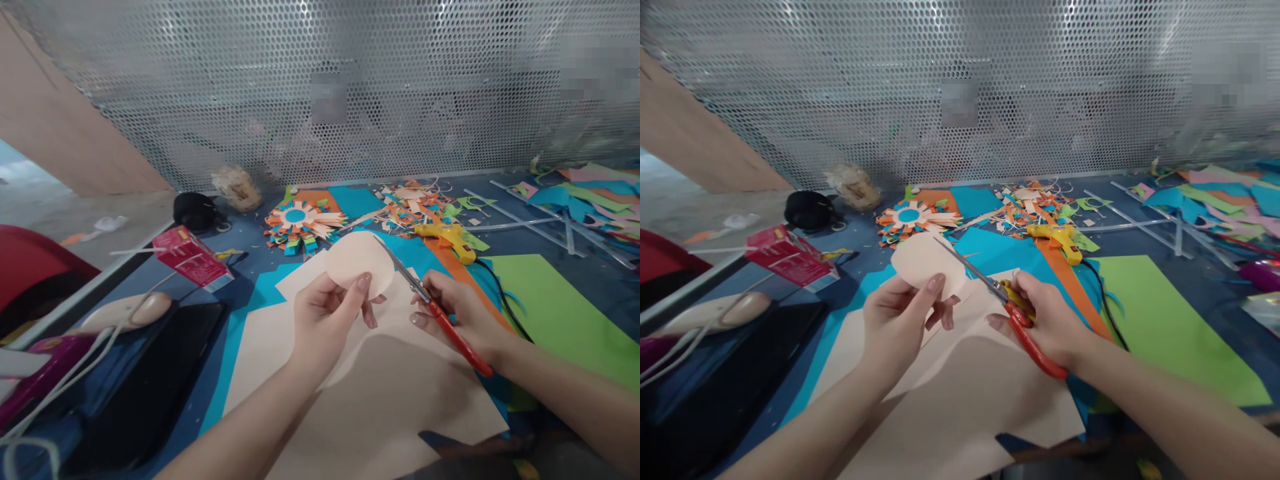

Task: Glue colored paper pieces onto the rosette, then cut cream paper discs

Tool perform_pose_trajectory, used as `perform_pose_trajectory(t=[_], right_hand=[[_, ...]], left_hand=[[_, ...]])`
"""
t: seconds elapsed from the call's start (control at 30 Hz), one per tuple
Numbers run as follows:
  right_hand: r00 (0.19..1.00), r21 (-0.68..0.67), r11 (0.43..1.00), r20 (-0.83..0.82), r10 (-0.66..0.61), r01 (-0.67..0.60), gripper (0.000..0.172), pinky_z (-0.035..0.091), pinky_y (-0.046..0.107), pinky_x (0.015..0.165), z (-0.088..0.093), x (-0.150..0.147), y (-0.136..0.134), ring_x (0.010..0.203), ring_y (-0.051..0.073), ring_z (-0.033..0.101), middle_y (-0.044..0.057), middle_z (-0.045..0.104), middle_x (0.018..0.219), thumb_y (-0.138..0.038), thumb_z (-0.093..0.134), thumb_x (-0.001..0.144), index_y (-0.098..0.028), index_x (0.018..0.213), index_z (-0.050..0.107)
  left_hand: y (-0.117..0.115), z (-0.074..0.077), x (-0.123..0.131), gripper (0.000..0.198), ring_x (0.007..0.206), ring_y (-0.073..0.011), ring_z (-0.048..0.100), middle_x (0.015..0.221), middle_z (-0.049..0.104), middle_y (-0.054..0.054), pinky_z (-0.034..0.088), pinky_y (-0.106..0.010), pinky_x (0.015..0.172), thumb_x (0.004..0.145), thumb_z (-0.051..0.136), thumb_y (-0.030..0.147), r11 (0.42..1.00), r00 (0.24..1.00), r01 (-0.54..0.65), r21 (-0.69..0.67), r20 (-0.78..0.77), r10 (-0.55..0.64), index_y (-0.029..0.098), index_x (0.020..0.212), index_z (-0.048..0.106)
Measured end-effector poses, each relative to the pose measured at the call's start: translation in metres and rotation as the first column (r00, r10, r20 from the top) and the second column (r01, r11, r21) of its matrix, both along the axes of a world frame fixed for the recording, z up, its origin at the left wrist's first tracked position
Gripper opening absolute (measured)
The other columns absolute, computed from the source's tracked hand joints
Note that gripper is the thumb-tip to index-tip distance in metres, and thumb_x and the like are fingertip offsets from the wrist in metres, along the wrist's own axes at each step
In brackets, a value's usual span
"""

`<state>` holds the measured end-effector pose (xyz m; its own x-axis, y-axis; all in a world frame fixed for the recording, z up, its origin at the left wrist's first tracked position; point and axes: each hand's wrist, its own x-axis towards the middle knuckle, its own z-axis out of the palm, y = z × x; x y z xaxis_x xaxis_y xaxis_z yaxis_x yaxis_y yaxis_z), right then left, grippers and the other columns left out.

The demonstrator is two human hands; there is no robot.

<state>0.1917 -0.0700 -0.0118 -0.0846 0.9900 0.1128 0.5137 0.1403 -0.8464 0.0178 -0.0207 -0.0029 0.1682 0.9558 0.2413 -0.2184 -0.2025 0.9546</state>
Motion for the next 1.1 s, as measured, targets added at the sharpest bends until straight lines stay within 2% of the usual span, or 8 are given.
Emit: perform_pose_trajectory(t=[0.3,0.57,0.7,0.8,1.1], right_hand=[[0.999,0.0,0.999,-0.011,-0.047,0.047,0.032,0.035,0.024,0.047,-0.0031,0.0007,0.0004,0.057,0.012,0.048,-0.003,0.052,0.064,-0.041,0.065,0.073,-0.022,0.07,0.038],[0.995,-0.01,0.996,-0.021,-0.093,0.093,0.03,0.034,0.024,0.046,-0.0032,-0.0004,0.0008,0.054,0.012,0.05,-0.003,0.053,0.062,-0.041,0.063,0.073,-0.022,0.07,0.041],[0.996,-0.009,0.996,-0.019,-0.083,0.083,0.029,0.036,0.025,0.048,-0.0033,0.0002,0.0017,0.057,0.013,0.051,-0.002,0.055,0.067,-0.041,0.062,0.074,-0.022,0.071,0.041],[0.997,-0.011,0.997,-0.018,-0.072,0.072,0.028,0.037,0.025,0.05,-0.0043,0.001,0.0025,0.06,0.013,0.052,-0.001,0.054,0.068,-0.041,0.06,0.076,-0.022,0.072,0.04],[0.995,-0.03,0.994,0.001,-0.105,0.105,0.033,0.035,0.026,0.047,-0.0057,-0.0001,0.0038,0.054,0.013,0.051,-0.003,0.051,0.061,-0.046,0.06,0.074,-0.023,0.069,0.037]], left_hand=[[0.0023,-0.0044,-0.0031,0.012,0.035,-0.0063,0.054,0.048,0.06,0.004,0.039,-0.015,0.034,0.075,0.066,0.026,0.999,0.997,0.031,0.007,0.076,-0.031,0.018,0.066,0.066],[0.0065,-0.0013,-0.003,0.018,0.03,-0.0033,0.044,0.036,0.049,0.007,0.032,-0.014,0.031,0.073,0.069,0.029,0.996,0.993,-0.093,-0.005,0.077,0.093,0.017,0.061,0.063],[0.0065,-0.0021,-0.0023,0.015,0.031,-0.0014,0.038,0.038,0.048,0.008,0.041,-0.015,0.037,0.071,0.07,0.025,0.993,0.992,-0.115,0.024,0.046,0.114,0.016,0.06,0.064],[0.0058,-0.0038,-0.0021,0.01,0.032,-0.002,0.039,0.038,0.048,0.008,0.043,-0.016,0.039,0.072,0.069,0.024,0.995,0.996,-0.089,0.046,0.005,0.089,0.017,0.065,0.068],[0.0087,-0.0028,-0.002,0.014,0.032,-0.0019,0.04,0.042,0.05,0.007,0.031,-0.014,0.032,0.071,0.07,0.027,0.99,0.989,-0.137,0.026,0.052,0.136,0.016,0.063,0.065]])
